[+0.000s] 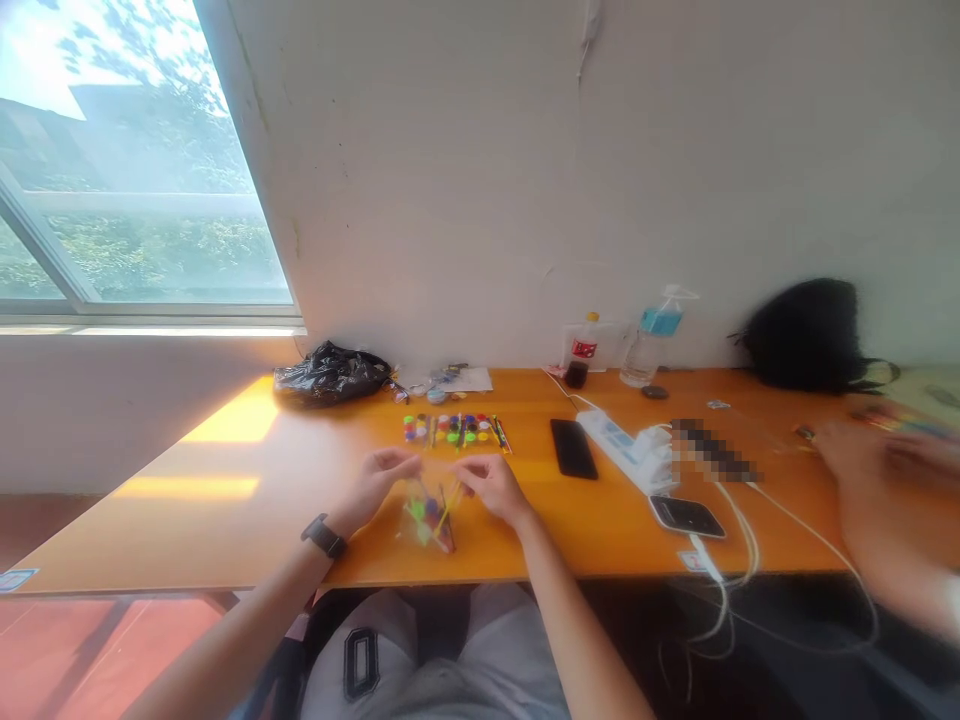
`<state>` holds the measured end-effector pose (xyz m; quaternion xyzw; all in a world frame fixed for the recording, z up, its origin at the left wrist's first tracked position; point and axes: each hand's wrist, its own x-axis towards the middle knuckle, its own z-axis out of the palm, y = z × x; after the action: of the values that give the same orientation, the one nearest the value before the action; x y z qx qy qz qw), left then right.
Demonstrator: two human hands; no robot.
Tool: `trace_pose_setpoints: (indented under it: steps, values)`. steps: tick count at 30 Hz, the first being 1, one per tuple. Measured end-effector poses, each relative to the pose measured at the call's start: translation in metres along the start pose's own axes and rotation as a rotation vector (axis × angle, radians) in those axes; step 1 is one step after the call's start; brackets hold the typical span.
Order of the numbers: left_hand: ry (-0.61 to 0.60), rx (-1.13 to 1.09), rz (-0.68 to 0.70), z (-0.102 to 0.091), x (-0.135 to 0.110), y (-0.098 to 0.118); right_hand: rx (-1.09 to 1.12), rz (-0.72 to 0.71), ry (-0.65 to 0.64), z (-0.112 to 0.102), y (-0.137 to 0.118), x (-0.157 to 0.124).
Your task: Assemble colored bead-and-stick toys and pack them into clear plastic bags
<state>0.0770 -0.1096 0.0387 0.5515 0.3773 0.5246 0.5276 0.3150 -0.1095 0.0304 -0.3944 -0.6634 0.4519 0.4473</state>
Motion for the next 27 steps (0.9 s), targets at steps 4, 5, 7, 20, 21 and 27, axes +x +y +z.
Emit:
trace_pose_setpoints:
  steps: [4,5,7,20,21,27]
  values:
    - [0.004,0.014,0.019,0.000,0.000,0.000,0.064,-0.009,0.049,0.000,0.006,0.002]
    - [0.011,0.016,0.026,0.000,0.000,0.000,0.086,-0.009,0.062,-0.001,0.007,0.002]
    - [0.036,0.010,0.038,-0.002,0.001,0.000,0.130,-0.011,0.120,-0.003,0.008,0.003]
    - [-0.039,0.022,0.052,0.003,0.000,-0.004,0.058,-0.032,0.134,0.009,0.018,0.007]
    - [-0.053,0.022,0.041,0.004,0.000,-0.003,0.051,-0.032,0.151,0.010,0.019,0.007]
    - [-0.119,0.093,-0.025,0.005,-0.001,-0.007,-0.010,-0.055,0.120,0.010,0.019,0.002]
